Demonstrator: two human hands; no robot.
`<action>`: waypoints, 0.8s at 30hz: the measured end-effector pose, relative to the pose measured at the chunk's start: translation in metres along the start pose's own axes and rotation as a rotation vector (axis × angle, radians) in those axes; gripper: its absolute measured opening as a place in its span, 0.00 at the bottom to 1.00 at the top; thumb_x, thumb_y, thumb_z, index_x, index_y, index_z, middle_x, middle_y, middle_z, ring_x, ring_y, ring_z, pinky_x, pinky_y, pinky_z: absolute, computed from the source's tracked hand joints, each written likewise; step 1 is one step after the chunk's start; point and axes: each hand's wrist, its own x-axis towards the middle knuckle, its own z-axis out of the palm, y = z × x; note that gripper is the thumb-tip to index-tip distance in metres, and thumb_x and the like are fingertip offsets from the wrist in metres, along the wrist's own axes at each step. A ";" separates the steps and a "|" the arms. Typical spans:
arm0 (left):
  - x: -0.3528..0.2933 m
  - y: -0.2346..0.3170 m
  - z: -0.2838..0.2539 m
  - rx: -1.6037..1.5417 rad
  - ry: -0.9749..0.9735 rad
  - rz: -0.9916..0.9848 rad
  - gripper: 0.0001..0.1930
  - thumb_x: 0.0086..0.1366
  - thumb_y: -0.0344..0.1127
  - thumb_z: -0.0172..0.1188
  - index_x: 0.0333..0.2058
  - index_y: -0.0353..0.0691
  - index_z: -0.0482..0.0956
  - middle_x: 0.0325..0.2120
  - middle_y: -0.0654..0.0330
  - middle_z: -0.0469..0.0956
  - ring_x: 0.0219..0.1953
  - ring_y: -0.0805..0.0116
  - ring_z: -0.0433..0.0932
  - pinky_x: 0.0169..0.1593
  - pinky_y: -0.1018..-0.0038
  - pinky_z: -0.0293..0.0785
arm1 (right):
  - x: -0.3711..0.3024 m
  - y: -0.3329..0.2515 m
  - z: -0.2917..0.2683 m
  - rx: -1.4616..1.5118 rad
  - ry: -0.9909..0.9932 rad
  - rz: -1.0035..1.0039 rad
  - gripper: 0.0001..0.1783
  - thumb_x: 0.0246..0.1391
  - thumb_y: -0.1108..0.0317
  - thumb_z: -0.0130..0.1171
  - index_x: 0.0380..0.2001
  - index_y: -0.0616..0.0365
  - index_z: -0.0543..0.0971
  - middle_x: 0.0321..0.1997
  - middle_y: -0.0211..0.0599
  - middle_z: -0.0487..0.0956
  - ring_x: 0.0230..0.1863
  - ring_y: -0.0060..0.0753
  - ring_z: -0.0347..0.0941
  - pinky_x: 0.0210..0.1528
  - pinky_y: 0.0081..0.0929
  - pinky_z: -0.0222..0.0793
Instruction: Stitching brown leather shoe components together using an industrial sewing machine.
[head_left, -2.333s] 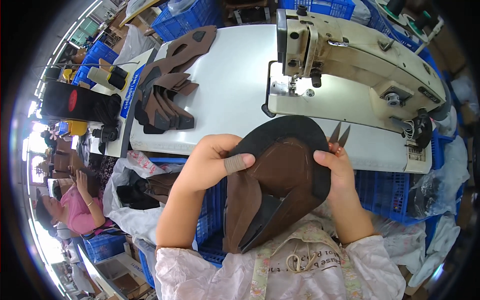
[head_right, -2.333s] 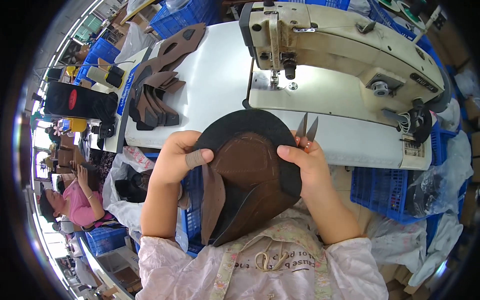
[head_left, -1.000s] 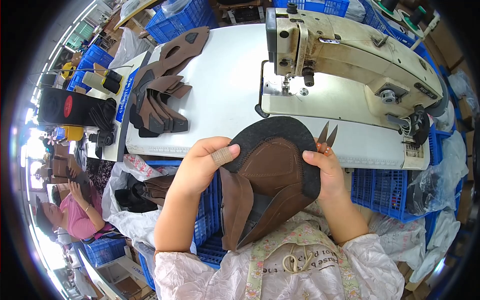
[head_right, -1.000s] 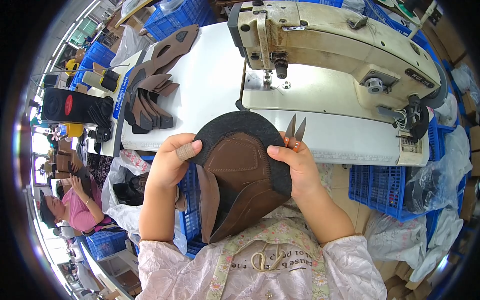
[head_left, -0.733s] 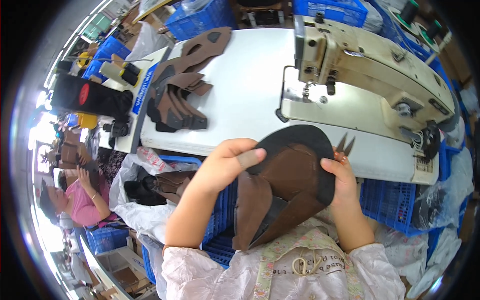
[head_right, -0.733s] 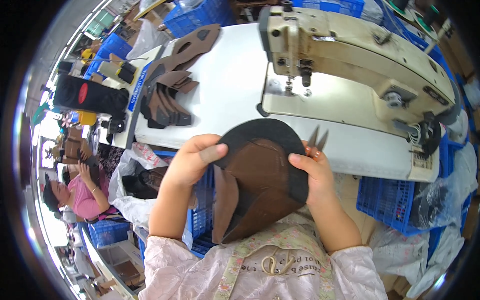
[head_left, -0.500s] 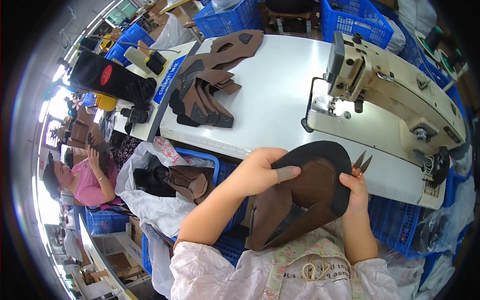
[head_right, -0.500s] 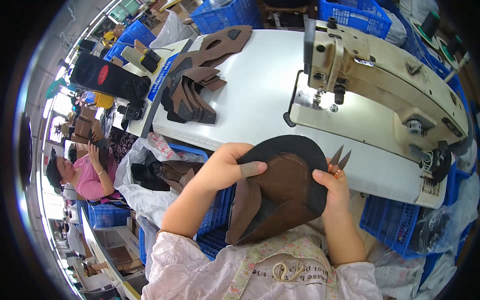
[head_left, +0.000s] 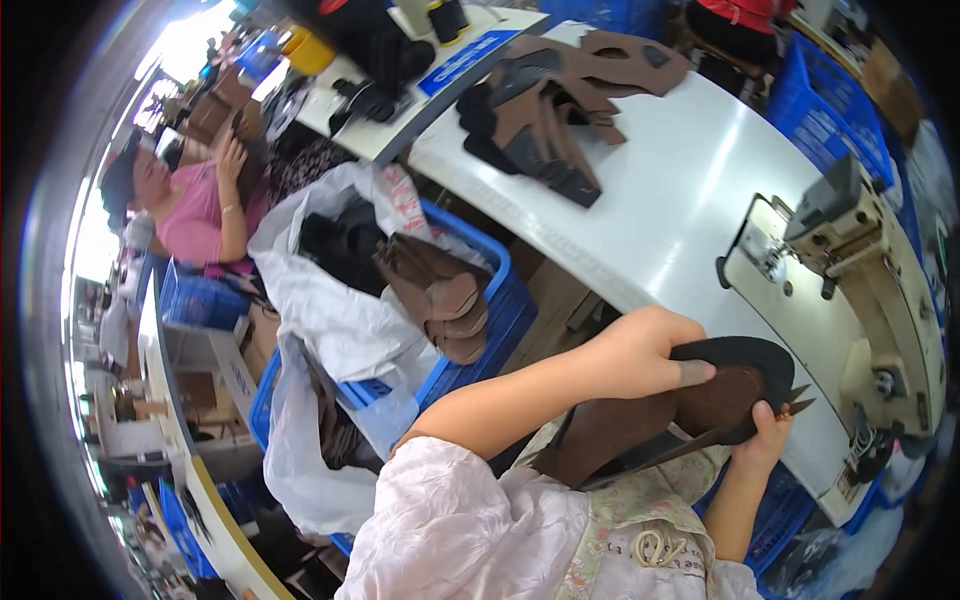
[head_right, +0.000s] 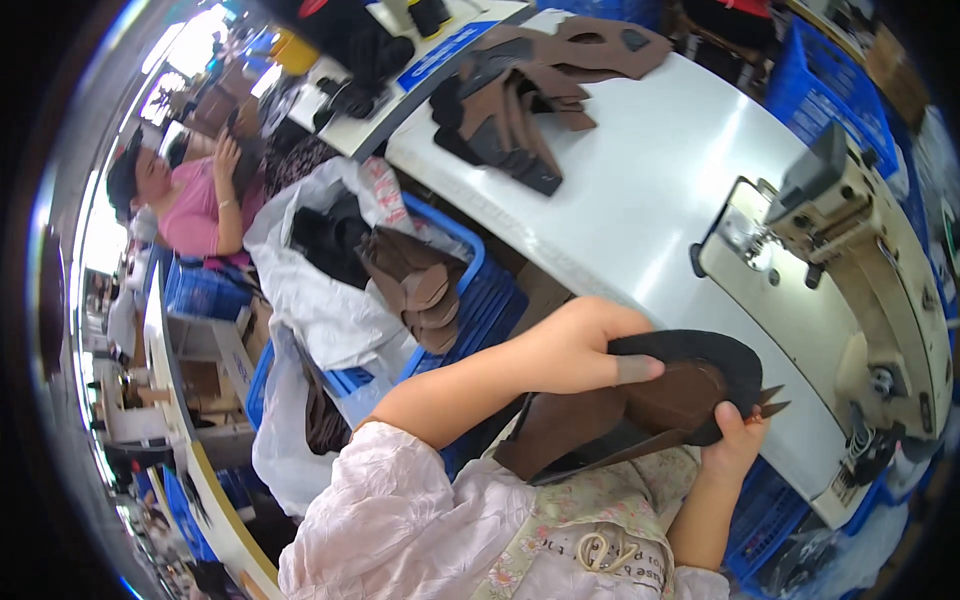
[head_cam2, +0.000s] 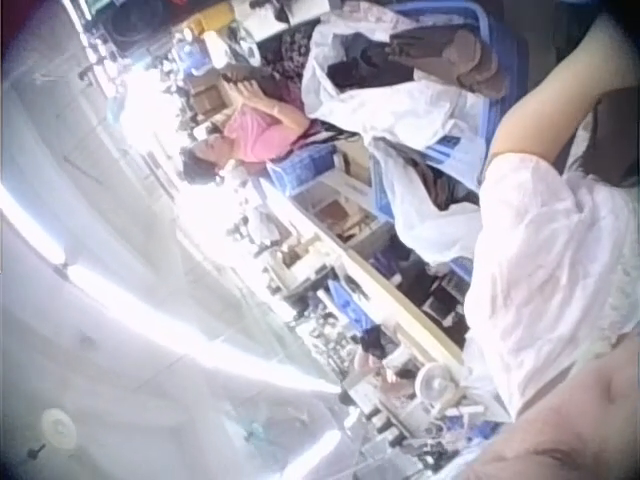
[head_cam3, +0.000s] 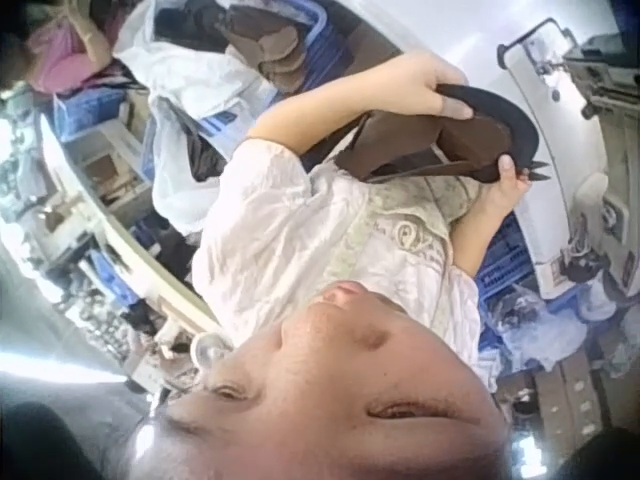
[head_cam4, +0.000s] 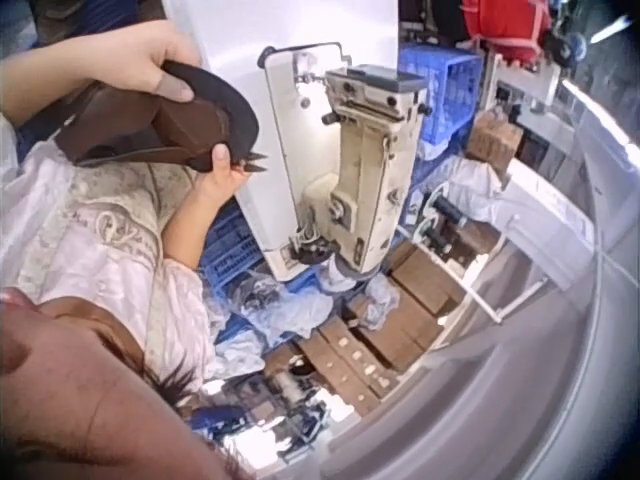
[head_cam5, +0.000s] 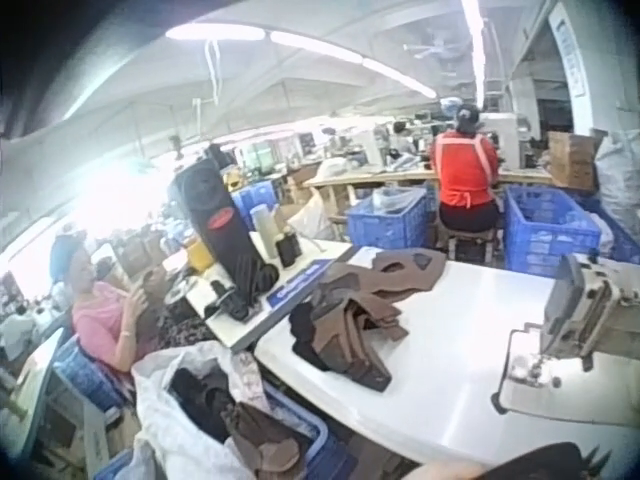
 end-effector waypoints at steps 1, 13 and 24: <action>-0.004 -0.003 -0.001 -0.030 -0.015 -0.030 0.15 0.60 0.40 0.69 0.35 0.32 0.82 0.24 0.50 0.79 0.27 0.62 0.78 0.36 0.67 0.73 | 0.002 0.002 -0.003 -0.022 0.005 -0.016 0.29 0.47 0.70 0.71 0.53 0.66 0.75 0.50 0.45 0.82 0.49 0.41 0.81 0.56 0.39 0.78; -0.053 -0.024 0.008 -0.112 0.196 0.119 0.16 0.59 0.43 0.70 0.34 0.34 0.83 0.28 0.51 0.80 0.34 0.53 0.80 0.39 0.64 0.74 | -0.011 -0.016 0.012 -0.113 -0.125 -0.025 0.30 0.46 0.68 0.73 0.53 0.66 0.75 0.50 0.46 0.81 0.51 0.41 0.81 0.58 0.40 0.77; -0.084 -0.059 0.015 -0.177 0.439 0.276 0.21 0.58 0.47 0.71 0.39 0.36 0.80 0.36 0.53 0.79 0.42 0.55 0.78 0.47 0.64 0.73 | -0.028 -0.025 0.036 -0.222 -0.214 -0.064 0.31 0.47 0.68 0.72 0.55 0.66 0.74 0.54 0.46 0.80 0.54 0.43 0.79 0.60 0.41 0.76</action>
